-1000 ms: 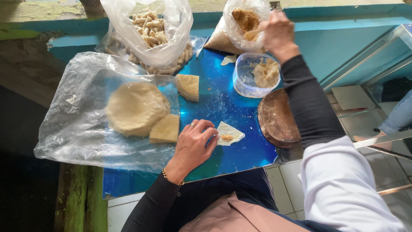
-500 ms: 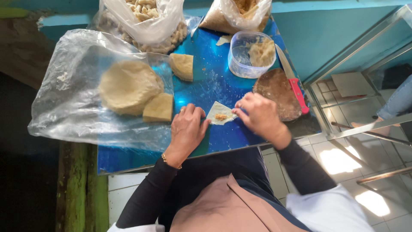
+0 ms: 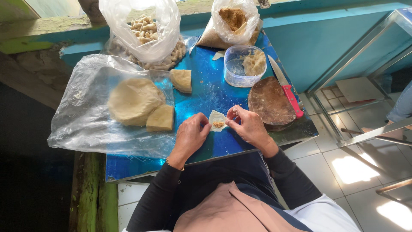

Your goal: The person pinches off pieces of dough, flattens them into thin triangular wrappers on the table, spoons brown filling from a plastic bag onto each wrapper, and folds and pinches the dough closed around the filling, setting finished pastries aside.

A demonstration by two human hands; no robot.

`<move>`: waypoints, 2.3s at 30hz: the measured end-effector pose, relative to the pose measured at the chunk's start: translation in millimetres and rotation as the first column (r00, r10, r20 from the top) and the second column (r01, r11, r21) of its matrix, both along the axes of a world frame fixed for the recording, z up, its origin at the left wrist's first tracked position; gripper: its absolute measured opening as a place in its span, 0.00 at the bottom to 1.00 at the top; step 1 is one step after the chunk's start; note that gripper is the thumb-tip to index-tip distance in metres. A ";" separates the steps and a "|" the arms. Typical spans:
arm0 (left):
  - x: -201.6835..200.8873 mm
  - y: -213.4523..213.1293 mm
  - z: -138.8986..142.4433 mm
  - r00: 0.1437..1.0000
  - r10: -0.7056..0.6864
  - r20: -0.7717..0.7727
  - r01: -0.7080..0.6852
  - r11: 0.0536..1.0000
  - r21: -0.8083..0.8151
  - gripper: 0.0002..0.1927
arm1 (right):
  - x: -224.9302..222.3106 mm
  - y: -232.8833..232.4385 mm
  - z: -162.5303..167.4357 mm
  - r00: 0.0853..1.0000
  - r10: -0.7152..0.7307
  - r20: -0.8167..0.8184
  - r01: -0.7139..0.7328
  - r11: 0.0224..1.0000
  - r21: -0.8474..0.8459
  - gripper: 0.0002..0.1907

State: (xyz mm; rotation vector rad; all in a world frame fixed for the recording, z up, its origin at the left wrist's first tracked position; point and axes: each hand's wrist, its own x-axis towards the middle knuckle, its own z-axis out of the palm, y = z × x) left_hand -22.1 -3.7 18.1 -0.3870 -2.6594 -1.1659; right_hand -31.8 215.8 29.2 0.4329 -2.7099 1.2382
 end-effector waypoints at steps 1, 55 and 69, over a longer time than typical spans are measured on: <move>0.9 0.9 1.0 1.000 -0.021 -0.003 0.021 0.999 0.038 0.07 | 2.0 -2.1 -0.1 1.000 -0.008 -0.009 0.007 0.999 -0.041 0.10; -27.7 10.9 -15.6 0.990 -0.065 -0.123 0.056 0.995 -0.080 0.05 | -29.7 -15.3 -21.5 0.993 0.117 -0.032 -0.117 0.993 0.001 0.07; -19.8 2.9 -13.9 0.941 -0.166 -0.296 0.149 0.986 -0.078 0.06 | -34.3 -17.0 -25.5 0.905 0.162 -0.393 -0.108 0.982 0.156 0.04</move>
